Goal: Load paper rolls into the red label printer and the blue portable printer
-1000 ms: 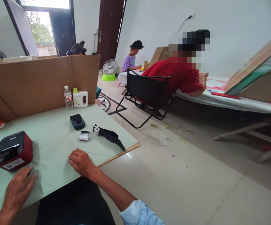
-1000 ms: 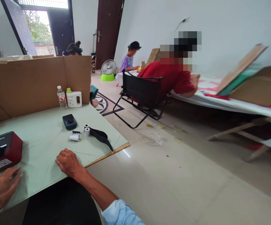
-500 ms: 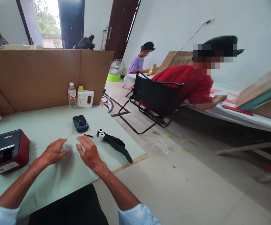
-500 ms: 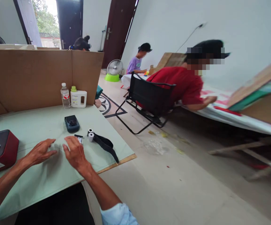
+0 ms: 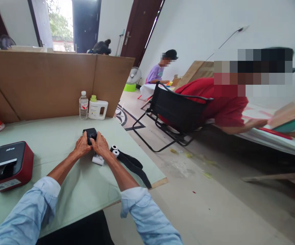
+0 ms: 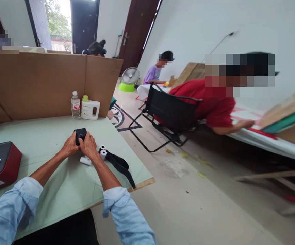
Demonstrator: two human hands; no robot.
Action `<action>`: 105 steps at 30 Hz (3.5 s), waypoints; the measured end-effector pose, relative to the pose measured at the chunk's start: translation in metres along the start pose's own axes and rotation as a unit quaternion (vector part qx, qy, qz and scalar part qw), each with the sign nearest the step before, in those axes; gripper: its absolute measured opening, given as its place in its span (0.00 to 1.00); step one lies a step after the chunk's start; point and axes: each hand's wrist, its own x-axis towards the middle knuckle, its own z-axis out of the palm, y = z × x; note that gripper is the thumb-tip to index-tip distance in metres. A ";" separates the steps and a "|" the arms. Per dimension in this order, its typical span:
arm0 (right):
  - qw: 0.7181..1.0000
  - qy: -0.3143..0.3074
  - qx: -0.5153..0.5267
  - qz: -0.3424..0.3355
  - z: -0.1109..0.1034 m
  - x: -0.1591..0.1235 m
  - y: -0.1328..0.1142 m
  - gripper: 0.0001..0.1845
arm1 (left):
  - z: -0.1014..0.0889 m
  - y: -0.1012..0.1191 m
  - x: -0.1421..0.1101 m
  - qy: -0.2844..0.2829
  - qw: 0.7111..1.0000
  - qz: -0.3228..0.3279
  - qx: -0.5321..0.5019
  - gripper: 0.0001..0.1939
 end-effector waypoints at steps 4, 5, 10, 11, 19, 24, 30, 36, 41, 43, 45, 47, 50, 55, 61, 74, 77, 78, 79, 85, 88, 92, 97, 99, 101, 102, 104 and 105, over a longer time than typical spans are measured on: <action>0.999 0.021 0.018 -0.015 -0.002 -0.004 -0.006 0.32 | -0.003 -0.001 -0.006 0.018 1.000 -0.002 0.009 0.41; 0.999 0.033 0.029 -0.028 -0.003 -0.008 -0.010 0.33 | -0.007 -0.004 -0.010 0.029 0.999 0.004 0.013 0.41; 0.984 0.076 0.107 -0.122 -0.001 -0.055 -0.036 0.36 | -0.035 -0.030 -0.061 0.099 0.994 0.042 0.022 0.42; 0.981 0.072 0.125 -0.130 0.001 -0.068 -0.041 0.35 | -0.040 -0.036 -0.076 0.102 0.994 0.037 0.025 0.43; 0.966 0.009 0.234 -0.109 0.044 -0.148 -0.050 0.36 | -0.047 -0.069 -0.166 0.071 0.997 -0.027 0.021 0.46; 0.967 -0.024 0.234 -0.102 0.049 -0.152 -0.038 0.39 | -0.056 -0.081 -0.172 0.042 0.998 -0.035 -0.004 0.49; 0.958 -0.082 0.238 -0.136 0.029 -0.134 -0.025 0.31 | -0.080 -0.101 -0.156 0.003 0.997 0.016 -0.075 0.49; 0.947 -0.098 0.233 -0.198 0.026 -0.120 -0.025 0.28 | -0.079 -0.112 -0.142 -0.035 0.990 0.080 -0.106 0.46; 0.945 -0.076 0.237 -0.212 0.031 -0.112 -0.026 0.29 | -0.076 -0.113 -0.143 -0.041 0.987 0.099 -0.122 0.46; 0.945 -0.061 0.231 -0.224 0.033 -0.107 -0.028 0.26 | -0.074 -0.113 -0.144 -0.036 0.987 0.105 -0.113 0.46; 0.943 -0.045 0.222 -0.243 0.036 -0.103 -0.029 0.22 | -0.071 -0.114 -0.144 -0.029 0.988 0.110 -0.100 0.48; 0.941 -0.037 0.213 -0.261 0.036 -0.101 -0.030 0.19 | -0.068 -0.115 -0.144 -0.023 0.988 0.117 -0.094 0.51; 0.937 -0.051 0.197 -0.283 0.032 -0.098 -0.026 0.22 | -0.064 -0.117 -0.145 -0.021 0.987 0.129 -0.099 0.54; 0.934 -0.104 0.166 -0.298 0.018 -0.089 -0.025 0.26 | -0.063 -0.116 -0.146 -0.027 0.986 0.127 -0.103 0.56; 0.928 -0.092 0.195 -0.305 0.016 -0.083 -0.031 0.10 | -0.064 -0.105 -0.139 0.002 0.987 0.136 -0.087 0.29; 0.934 -0.026 0.207 -0.290 0.028 -0.092 -0.040 0.11 | -0.055 -0.089 -0.126 0.063 0.986 0.132 -0.083 0.11; 0.927 0.035 0.191 -0.320 0.036 -0.096 -0.044 0.12 | -0.061 -0.098 -0.134 0.041 0.986 0.143 -0.074 0.17; 0.924 0.044 0.182 -0.333 0.037 -0.097 -0.044 0.13 | -0.063 -0.102 -0.137 0.036 0.987 0.139 -0.073 0.23; 0.922 0.048 0.172 -0.343 0.037 -0.098 -0.044 0.14 | -0.065 -0.107 -0.140 0.029 0.988 0.134 -0.073 0.29; 0.918 0.058 0.115 -0.375 0.035 -0.106 -0.041 0.19 | -0.063 -0.127 -0.148 -0.013 0.988 0.132 -0.085 0.55; 0.917 0.070 0.101 -0.378 0.038 -0.107 -0.040 0.20 | -0.059 -0.128 -0.150 -0.011 0.988 0.130 -0.082 0.58; 0.914 0.078 0.088 -0.388 0.043 -0.107 -0.036 0.24 | -0.056 -0.127 -0.151 0.000 0.987 0.134 -0.085 0.58; 0.903 0.087 0.093 -0.410 0.044 -0.108 -0.033 0.24 | -0.053 -0.128 -0.153 0.010 0.985 0.142 -0.095 0.57; 0.900 0.091 0.094 -0.417 0.044 -0.109 -0.033 0.24 | -0.053 -0.129 -0.153 0.017 0.984 0.148 -0.101 0.57; 0.896 0.092 0.094 -0.424 0.044 -0.109 -0.033 0.24 | -0.052 -0.131 -0.154 0.024 0.982 0.154 -0.104 0.55; 0.894 0.092 0.096 -0.428 0.044 -0.109 -0.033 0.24 | -0.051 -0.131 -0.155 0.028 0.981 0.158 -0.105 0.55; 0.891 0.093 0.099 -0.433 0.045 -0.109 -0.032 0.24 | -0.049 -0.133 -0.157 0.038 0.980 0.165 -0.105 0.52; 0.891 0.094 0.100 -0.434 0.045 -0.109 -0.032 0.24 | -0.048 -0.133 -0.158 0.043 0.979 0.170 -0.104 0.51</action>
